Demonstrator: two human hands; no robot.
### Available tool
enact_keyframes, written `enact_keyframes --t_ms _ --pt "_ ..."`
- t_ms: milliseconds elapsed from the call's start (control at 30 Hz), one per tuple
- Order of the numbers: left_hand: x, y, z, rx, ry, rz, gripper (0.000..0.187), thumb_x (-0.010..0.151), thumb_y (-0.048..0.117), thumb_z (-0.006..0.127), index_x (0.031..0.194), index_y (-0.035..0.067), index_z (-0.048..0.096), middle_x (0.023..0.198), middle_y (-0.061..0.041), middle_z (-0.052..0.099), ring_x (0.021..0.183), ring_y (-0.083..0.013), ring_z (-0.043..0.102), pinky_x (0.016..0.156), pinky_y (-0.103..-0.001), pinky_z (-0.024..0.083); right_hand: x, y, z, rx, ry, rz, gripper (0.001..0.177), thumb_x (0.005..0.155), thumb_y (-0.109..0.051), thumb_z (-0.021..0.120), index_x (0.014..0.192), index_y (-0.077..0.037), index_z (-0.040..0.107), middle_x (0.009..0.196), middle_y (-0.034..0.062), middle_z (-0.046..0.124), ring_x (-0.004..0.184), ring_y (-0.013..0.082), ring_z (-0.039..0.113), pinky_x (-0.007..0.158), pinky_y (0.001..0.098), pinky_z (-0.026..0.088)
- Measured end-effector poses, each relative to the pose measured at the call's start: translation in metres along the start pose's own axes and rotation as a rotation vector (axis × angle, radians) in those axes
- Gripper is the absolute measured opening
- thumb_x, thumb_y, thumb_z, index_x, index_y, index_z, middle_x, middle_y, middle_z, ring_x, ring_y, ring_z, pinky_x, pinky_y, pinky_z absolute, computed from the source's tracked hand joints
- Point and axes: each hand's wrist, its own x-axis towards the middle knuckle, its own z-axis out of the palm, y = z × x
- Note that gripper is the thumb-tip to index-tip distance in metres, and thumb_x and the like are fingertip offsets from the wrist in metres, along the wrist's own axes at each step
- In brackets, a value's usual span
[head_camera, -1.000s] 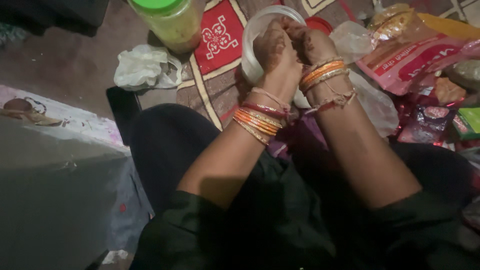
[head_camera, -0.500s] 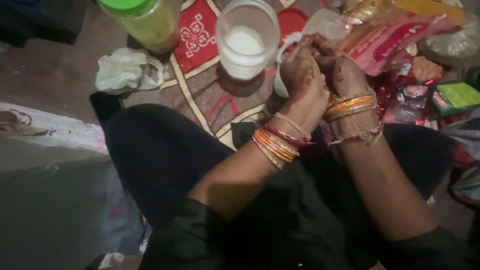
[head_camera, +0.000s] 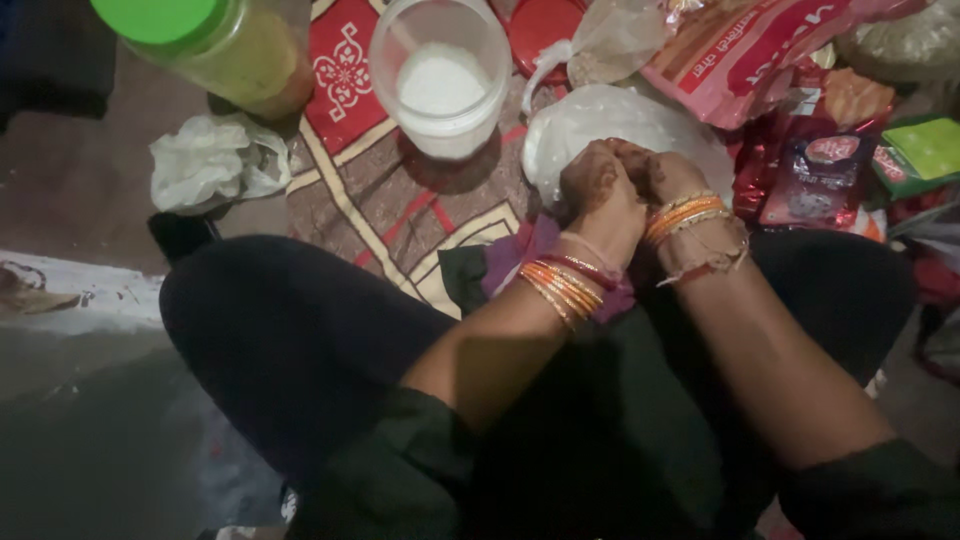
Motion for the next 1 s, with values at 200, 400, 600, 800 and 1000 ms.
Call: enact_keyframes --t_ms 200,400,600,800,1000 --pt "0.013 0.001 0.035 -0.663 0.23 -0.802 0.019 0.102 0.015 0.052 0.098 0.004 0.067 0.071 -0.005 0.06 0.049 -0.0159 0.044 0.04 -0.031 0.034 -0.038 -0.011 0.038 -0.177 0.047 -0.284 0.042 0.096 0.003 0.054 0.138 0.005 0.058 0.13 0.0121 0.065 0.117 0.0215 0.064 0.107 0.0307 0.051" --pt "-0.028 0.061 0.025 -1.196 0.157 -0.83 0.016 0.104 0.012 0.048 0.103 0.005 0.064 0.083 -0.007 0.063 0.069 -0.0194 0.06 0.065 -0.032 0.049 -0.11 0.005 0.086 -0.359 0.374 -0.323 0.052 0.091 0.0 0.053 0.143 -0.001 0.056 0.136 0.0064 0.066 0.121 0.0175 0.064 0.103 0.0247 0.05" --pt "-0.033 0.064 0.018 -0.629 -0.015 -0.625 0.012 0.099 0.009 0.05 0.097 0.005 0.062 0.087 -0.01 0.067 0.078 -0.0216 0.066 0.071 -0.032 0.053 -0.096 0.016 0.046 -0.314 0.283 -0.294 0.042 0.096 0.002 0.057 0.138 0.001 0.06 0.128 0.0085 0.066 0.112 0.0186 0.063 0.098 0.0286 0.051" --pt "-0.028 0.048 0.002 0.179 -0.132 -0.392 0.011 0.093 0.006 0.052 0.09 0.005 0.063 0.09 -0.013 0.071 0.083 -0.0249 0.072 0.075 -0.032 0.057 -0.077 0.013 0.055 -0.062 0.243 -0.067 0.033 0.091 -0.005 0.051 0.119 -0.002 0.069 0.116 0.012 0.071 0.101 0.0241 0.07 0.093 0.0353 0.058" --pt "0.015 -0.058 0.004 0.528 -0.292 0.0 0.019 0.091 0.007 0.058 0.096 0.011 0.076 0.1 -0.013 0.075 0.091 -0.0315 0.074 0.084 -0.038 0.06 0.001 -0.011 0.031 -0.165 0.757 0.065 0.026 0.097 -0.011 0.051 0.111 -0.003 0.071 0.107 0.0139 0.074 0.096 0.0258 0.07 0.089 0.0375 0.058"
